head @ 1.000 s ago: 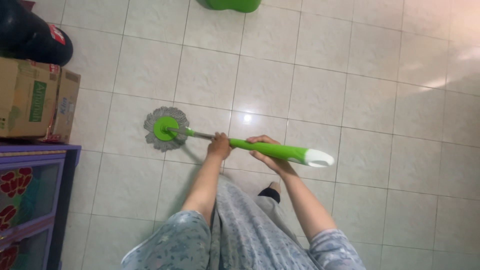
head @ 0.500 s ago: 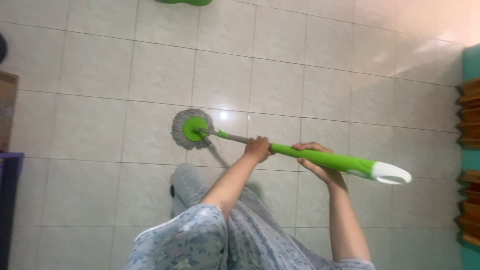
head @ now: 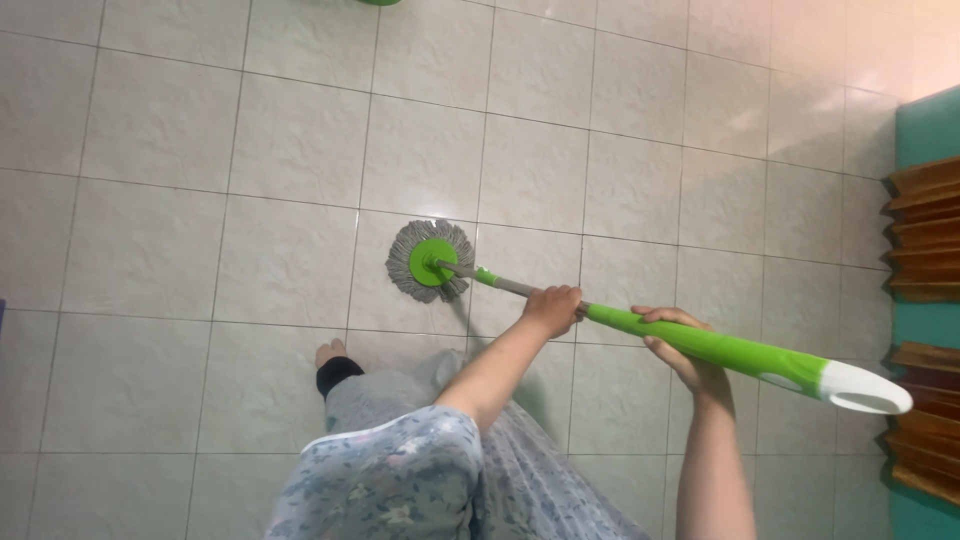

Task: The person cleans the tiled floor by pushing and pulling a green-handled mop across the surface.

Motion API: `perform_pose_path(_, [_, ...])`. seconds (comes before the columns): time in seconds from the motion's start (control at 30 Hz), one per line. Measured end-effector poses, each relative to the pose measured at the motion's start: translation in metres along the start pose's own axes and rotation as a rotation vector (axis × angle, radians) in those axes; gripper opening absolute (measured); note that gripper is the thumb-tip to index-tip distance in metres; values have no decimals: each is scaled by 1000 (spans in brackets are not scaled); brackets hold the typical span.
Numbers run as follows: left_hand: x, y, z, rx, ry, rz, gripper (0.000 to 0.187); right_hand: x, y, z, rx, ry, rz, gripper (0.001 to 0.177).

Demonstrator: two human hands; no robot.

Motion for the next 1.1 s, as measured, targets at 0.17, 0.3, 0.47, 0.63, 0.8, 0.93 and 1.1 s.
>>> perform_pose_path(0.17, [19, -78, -36, 21, 89, -44, 30, -70, 2, 30, 143, -168, 4, 24])
perform_pose_path(0.3, [49, -164, -88, 122, 126, -46, 29, -157, -3, 56, 152, -289, -18, 27])
perform_pose_path(0.47, [99, -293, -161, 331, 135, -10, 28, -290, -25, 92, 216, -431, 109, 30])
perform_pose_path(0.63, [137, -402, -238, 539, 156, 42, 30, -416, -60, 118, 378, -541, 193, 37])
perform_pose_path(0.8, [169, -481, -289, 760, 62, 84, 38, -506, -90, 137, 408, -587, 172, 42])
perform_pose_path(0.93, [176, -502, -298, 816, -21, 121, 44, -525, -106, 139, 397, -609, 186, 44])
perform_pose_path(1.1, [164, -471, -273, 752, -9, 80, 47, -485, -110, 132, 417, -575, 98, 41])
Point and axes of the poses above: each hand's wrist, its own z-axis towards the middle knuckle, its own x-axis out of the back of the hand, y = z × x, the point moved 8 cm from there along z, towards the middle knuckle, and after that the axes turned 3 degrees about z, right-handed, at the moved point
